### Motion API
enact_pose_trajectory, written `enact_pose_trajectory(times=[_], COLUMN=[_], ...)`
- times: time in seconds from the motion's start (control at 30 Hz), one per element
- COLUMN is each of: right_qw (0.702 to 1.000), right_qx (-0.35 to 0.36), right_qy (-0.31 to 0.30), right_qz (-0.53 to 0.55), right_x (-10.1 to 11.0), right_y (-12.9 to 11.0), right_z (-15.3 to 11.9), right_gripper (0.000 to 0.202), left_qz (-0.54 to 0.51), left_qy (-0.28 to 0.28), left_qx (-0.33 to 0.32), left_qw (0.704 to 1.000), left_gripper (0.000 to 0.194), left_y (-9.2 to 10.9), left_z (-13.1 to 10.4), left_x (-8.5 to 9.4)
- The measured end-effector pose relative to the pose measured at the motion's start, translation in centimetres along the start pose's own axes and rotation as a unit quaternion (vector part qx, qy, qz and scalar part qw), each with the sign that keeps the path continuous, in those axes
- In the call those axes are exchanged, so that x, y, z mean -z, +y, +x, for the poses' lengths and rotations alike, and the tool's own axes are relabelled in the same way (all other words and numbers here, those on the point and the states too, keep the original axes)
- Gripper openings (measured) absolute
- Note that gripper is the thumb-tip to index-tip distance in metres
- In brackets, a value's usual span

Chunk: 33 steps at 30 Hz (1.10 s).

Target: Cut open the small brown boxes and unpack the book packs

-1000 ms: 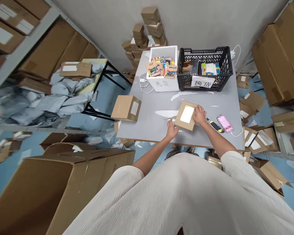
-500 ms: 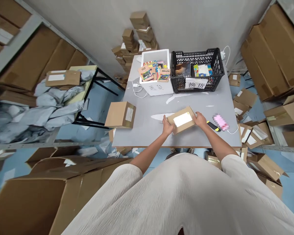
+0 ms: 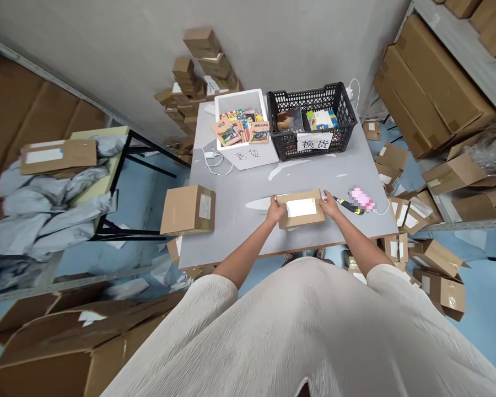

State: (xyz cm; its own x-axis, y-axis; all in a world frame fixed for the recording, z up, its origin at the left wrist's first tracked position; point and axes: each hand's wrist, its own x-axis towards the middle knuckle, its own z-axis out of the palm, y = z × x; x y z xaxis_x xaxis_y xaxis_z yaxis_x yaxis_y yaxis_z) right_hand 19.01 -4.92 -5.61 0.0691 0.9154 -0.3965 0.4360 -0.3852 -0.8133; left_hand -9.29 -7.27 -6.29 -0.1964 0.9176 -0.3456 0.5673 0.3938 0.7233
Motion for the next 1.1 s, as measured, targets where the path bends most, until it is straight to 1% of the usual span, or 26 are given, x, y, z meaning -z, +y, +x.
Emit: enact_pose_trajectory(times=[0.07,0.13,0.23,0.33,0.43,0.5,0.57,0.63,0.77,0.8,0.87,0.97,1.0,1.1], right_qw=[0.999,0.998,0.998,0.996,0.992,0.990,0.989,0.989,0.995,0.996,0.997,0.998,0.997,0.996], right_qx=[-0.003,-0.005,0.005,0.022,0.036,0.040,0.040,0.037,0.003,-0.006,-0.015,-0.010,-0.007,0.010], right_qy=[-0.004,-0.001,0.033,0.074,0.110,0.134,0.146,0.141,0.099,0.088,0.073,0.067,0.069,0.078], right_qz=[0.048,0.067,0.049,0.042,0.042,0.028,0.007,-0.018,-0.034,-0.029,-0.020,-0.020,-0.019,-0.031], right_x=[-0.7,-1.1,-1.0,-0.3,0.4,0.5,0.5,0.4,0.3,0.4,0.6,0.9,1.0,1.0], right_y=[-0.4,-0.6,-0.7,-1.1,-1.6,-1.6,-1.3,-0.5,1.4,1.7,2.1,2.2,2.2,2.1], right_z=[-0.2,-0.4,-0.3,0.2,0.7,0.6,0.2,-0.6,-2.2,-2.5,-2.8,-2.8,-2.8,-2.8], right_gripper=[0.081,0.080,0.074,0.071,0.070,0.065,0.060,0.054,0.040,0.039,0.038,0.037,0.036,0.032], left_qz=[-0.036,-0.062,-0.076,-0.076,-0.082,-0.082,-0.070,-0.046,-0.011,-0.010,0.007,0.071,0.093,0.132], left_qy=[-0.018,-0.015,0.022,0.061,0.076,0.077,0.077,0.072,0.044,0.036,0.041,0.071,0.070,0.025], left_qx=[0.049,0.065,0.056,0.033,0.017,0.015,0.010,0.006,0.007,0.000,-0.021,-0.071,-0.094,-0.155], left_qw=[0.998,0.996,0.995,0.995,0.994,0.994,0.995,0.996,0.999,0.999,0.999,0.992,0.989,0.979], left_gripper=[0.093,0.096,0.096,0.095,0.091,0.088,0.085,0.084,0.084,0.083,0.081,0.073,0.068,0.057], left_y=[0.4,0.8,1.5,2.4,3.1,3.3,3.1,2.4,0.7,0.3,0.0,0.7,1.1,2.6], left_z=[-0.4,-1.0,-1.7,-1.9,-1.7,-1.8,-2.1,-2.6,-4.1,-4.5,-5.3,-6.3,-6.6,-7.4], left_x=[0.0,0.1,0.7,1.6,2.1,2.1,1.6,1.1,0.2,0.2,0.2,0.1,0.0,-0.7])
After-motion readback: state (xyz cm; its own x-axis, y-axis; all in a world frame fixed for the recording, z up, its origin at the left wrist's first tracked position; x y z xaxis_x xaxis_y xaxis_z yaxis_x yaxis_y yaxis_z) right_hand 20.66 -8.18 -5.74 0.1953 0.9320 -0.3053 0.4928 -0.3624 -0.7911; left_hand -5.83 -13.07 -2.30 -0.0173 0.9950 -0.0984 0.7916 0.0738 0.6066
